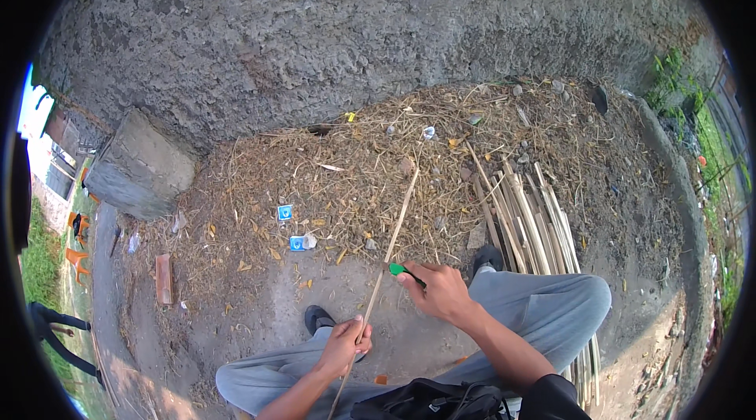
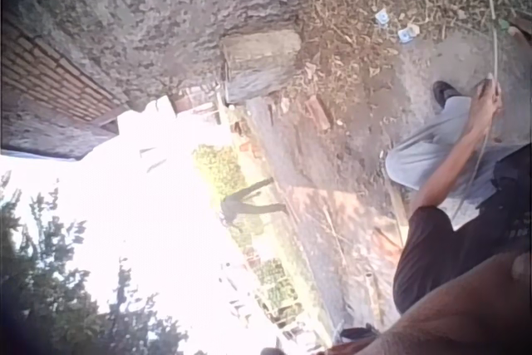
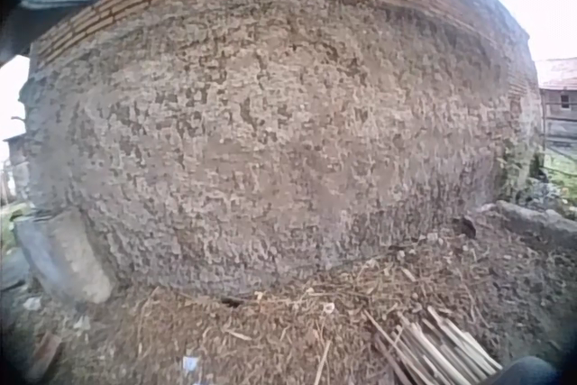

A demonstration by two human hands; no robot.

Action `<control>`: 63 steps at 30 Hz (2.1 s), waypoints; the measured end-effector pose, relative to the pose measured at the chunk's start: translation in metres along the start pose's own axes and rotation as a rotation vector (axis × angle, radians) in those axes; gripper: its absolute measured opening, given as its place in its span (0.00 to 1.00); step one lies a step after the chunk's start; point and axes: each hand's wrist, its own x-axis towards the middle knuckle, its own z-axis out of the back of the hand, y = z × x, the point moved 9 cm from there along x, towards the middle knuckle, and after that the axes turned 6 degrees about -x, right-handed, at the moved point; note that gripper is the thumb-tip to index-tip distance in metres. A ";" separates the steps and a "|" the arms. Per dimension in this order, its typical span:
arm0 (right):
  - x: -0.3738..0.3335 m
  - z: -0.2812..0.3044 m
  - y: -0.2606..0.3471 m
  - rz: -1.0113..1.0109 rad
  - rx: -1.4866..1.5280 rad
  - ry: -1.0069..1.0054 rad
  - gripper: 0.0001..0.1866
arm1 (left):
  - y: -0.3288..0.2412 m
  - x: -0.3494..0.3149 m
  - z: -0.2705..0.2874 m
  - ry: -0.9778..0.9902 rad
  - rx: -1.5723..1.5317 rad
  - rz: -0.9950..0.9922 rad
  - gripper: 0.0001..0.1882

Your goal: The person holds a thin bamboo stick and repeatedly shaves along its length using a utility knife.

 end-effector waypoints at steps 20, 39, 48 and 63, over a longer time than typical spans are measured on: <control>0.001 -0.016 -0.002 -0.015 -0.012 0.035 0.14 | -0.004 0.010 -0.015 0.112 -0.136 0.112 0.21; 0.002 -0.005 -0.018 -0.105 -0.128 0.024 0.15 | 0.003 -0.031 -0.023 -0.033 -0.163 0.146 0.18; 0.024 0.009 -0.058 -0.240 -0.259 -0.113 0.14 | 0.011 -0.045 -0.028 -0.031 -0.174 0.258 0.18; 0.015 0.033 -0.130 -0.450 0.010 -0.338 0.19 | 0.004 -0.038 0.019 -0.125 -0.057 0.199 0.18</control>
